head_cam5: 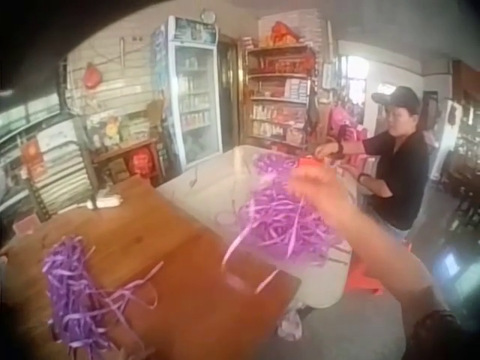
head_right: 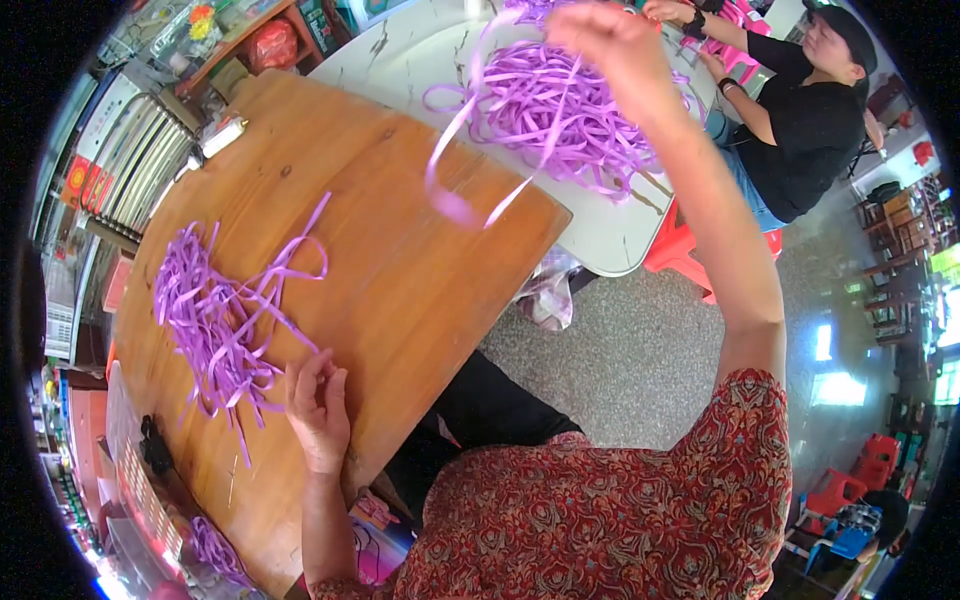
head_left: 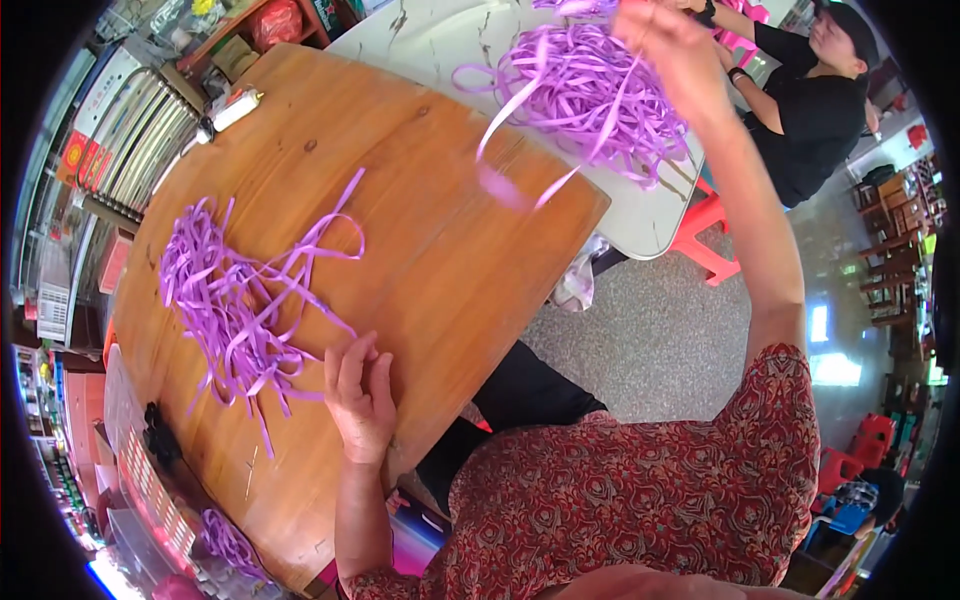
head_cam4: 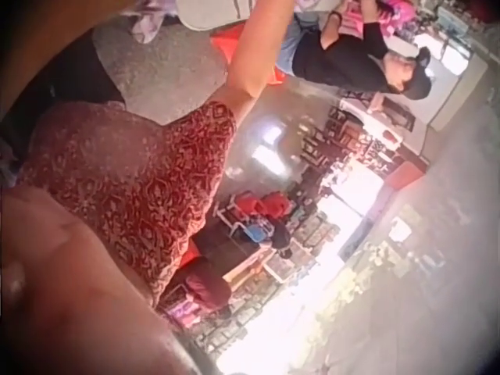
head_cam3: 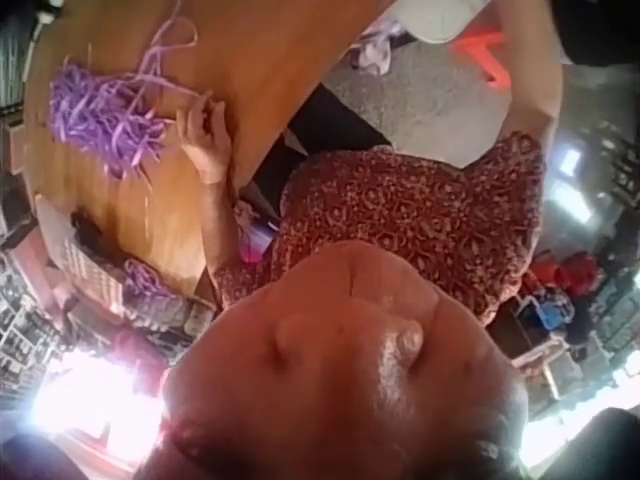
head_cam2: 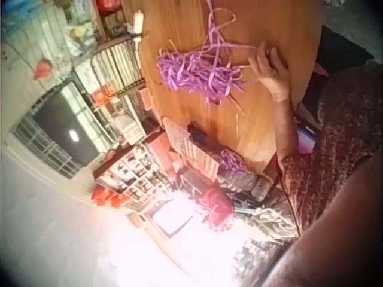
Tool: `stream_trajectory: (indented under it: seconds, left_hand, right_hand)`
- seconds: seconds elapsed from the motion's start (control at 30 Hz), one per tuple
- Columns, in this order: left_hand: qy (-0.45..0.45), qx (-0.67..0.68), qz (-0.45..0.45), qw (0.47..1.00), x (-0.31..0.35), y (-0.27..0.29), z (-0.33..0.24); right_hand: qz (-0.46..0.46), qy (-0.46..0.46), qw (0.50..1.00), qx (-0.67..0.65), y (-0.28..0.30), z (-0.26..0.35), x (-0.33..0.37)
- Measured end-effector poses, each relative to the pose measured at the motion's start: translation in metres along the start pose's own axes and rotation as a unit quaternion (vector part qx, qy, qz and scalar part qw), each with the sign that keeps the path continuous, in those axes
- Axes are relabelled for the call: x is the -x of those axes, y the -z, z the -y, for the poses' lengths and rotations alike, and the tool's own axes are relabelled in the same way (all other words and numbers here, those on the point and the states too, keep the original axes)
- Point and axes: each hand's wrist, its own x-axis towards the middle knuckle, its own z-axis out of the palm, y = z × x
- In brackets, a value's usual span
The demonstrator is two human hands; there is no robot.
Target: The person rolls purple ribbons by hand and inserts them into purple plastic connectors, repeating the process for each ribbon. Once each ribbon is secured in a connector, it is placed onto a wooden table.
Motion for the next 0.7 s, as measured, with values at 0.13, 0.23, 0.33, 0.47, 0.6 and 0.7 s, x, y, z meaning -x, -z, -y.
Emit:
stream_trajectory:
  seconds: [0.13,0.23,0.33,0.47,0.6,0.7]
  left_hand:
    - [0.002,0.032,-0.009,0.999,-0.001,-0.002,-0.002]
    - [0.021,0.026,-0.017,0.999,0.001,-0.001,-0.006]
    - [0.006,0.029,-0.006,1.000,-0.001,0.004,-0.007]
    - [-0.008,0.030,-0.010,0.999,-0.005,0.006,-0.005]
    - [-0.006,0.054,-0.032,0.998,-0.008,0.008,-0.004]
    - [-0.013,0.114,-0.049,0.992,-0.002,0.015,-0.006]
  right_hand:
    - [-0.022,0.005,0.997,0.070,0.042,-0.005,-0.072]
    - [-0.095,0.025,0.973,0.208,0.026,-0.018,-0.079]
    - [-0.094,0.077,0.957,0.264,0.005,-0.043,-0.055]
    - [0.111,0.095,0.965,0.218,-0.064,-0.048,0.007]
    - [0.279,0.171,0.929,0.173,-0.134,-0.025,0.056]
    - [0.328,0.249,0.902,0.127,-0.189,0.008,0.076]
